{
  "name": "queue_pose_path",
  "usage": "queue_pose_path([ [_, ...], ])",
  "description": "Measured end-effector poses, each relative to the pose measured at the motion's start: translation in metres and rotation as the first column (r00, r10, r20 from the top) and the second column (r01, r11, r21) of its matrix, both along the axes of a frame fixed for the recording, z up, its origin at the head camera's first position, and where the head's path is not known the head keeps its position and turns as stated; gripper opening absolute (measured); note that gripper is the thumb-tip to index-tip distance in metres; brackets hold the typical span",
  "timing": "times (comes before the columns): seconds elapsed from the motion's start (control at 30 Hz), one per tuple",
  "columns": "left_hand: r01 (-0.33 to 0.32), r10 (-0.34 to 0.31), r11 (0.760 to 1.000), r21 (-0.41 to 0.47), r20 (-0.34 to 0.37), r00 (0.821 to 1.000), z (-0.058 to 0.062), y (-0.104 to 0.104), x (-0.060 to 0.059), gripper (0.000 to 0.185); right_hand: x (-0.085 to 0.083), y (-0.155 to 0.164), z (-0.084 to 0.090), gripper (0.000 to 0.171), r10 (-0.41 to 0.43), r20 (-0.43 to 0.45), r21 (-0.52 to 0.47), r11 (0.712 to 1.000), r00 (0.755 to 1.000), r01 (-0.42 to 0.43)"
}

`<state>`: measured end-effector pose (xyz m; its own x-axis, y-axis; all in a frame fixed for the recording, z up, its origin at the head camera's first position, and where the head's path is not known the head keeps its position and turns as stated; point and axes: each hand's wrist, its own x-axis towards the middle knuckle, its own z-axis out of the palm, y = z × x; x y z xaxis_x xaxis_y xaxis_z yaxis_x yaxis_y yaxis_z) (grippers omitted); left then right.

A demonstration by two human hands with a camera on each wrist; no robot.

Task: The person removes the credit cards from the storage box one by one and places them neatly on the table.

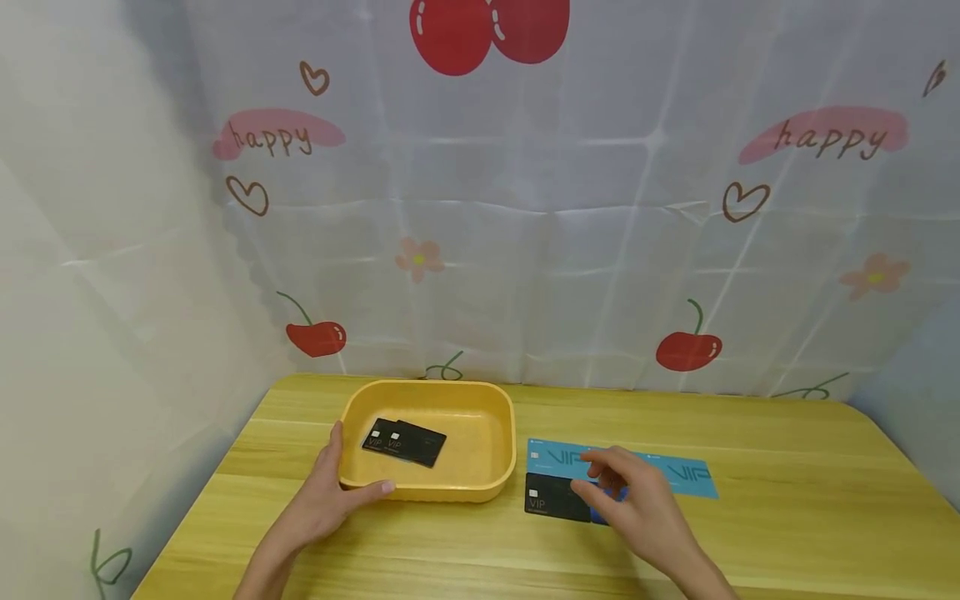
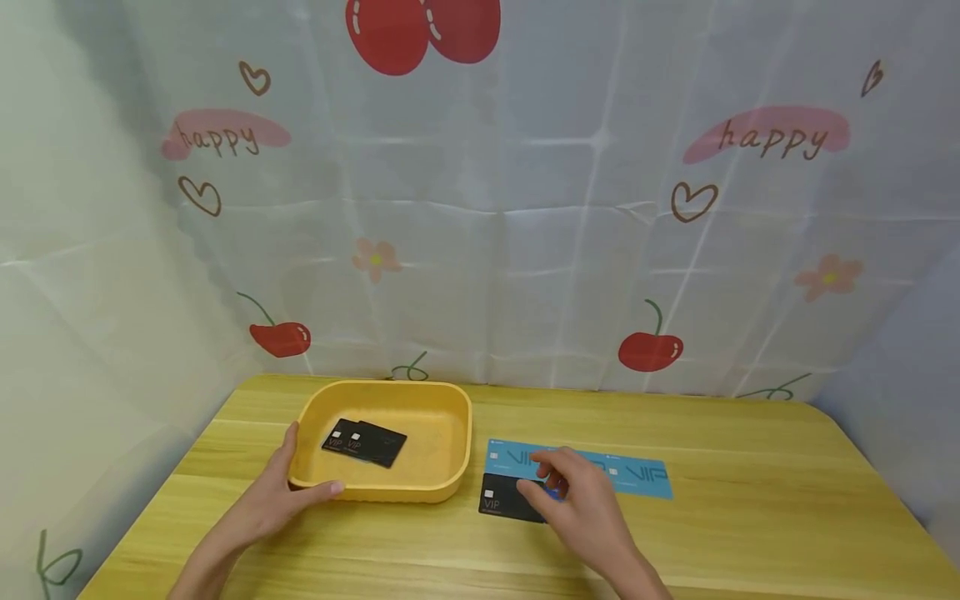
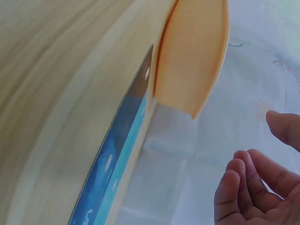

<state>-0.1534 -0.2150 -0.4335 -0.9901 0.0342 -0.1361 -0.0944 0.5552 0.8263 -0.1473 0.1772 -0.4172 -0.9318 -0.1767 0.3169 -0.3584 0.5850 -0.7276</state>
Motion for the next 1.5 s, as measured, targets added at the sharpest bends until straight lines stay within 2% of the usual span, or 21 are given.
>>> queue_pose_path([
  [0.4, 0.000, 0.000, 1.000, 0.002, -0.004, 1.000, 0.000, 0.001, 0.000, 0.128, -0.006, -0.024, 0.003, 0.030, 0.097, 0.019, -0.073, 0.993, 0.995, -0.096],
  [0.7, -0.002, 0.002, 1.000, -0.001, -0.002, 1.000, 0.000, -0.002, 0.001, 0.128, -0.010, -0.047, 0.002, 0.031, 0.199, -0.017, -0.109, 0.974, 0.980, -0.200],
  [0.97, 0.000, 0.000, 1.000, 0.013, -0.011, 1.000, -0.001, -0.001, 0.000, 0.127, -0.012, -0.071, 0.005, 0.031, 0.214, 0.029, -0.112, 0.971, 0.976, -0.209],
  [1.3, 0.001, -0.001, 1.000, 0.020, -0.016, 1.000, -0.003, -0.001, -0.001, 0.126, -0.014, -0.085, 0.006, 0.038, 0.254, 0.007, -0.091, 0.963, 0.967, -0.252],
  [1.5, -0.005, 0.005, 1.000, 0.008, -0.005, 1.000, -0.001, 0.000, 0.000, 0.128, -0.014, -0.086, 0.005, 0.041, 0.248, 0.012, -0.086, 0.965, 0.969, -0.247],
])
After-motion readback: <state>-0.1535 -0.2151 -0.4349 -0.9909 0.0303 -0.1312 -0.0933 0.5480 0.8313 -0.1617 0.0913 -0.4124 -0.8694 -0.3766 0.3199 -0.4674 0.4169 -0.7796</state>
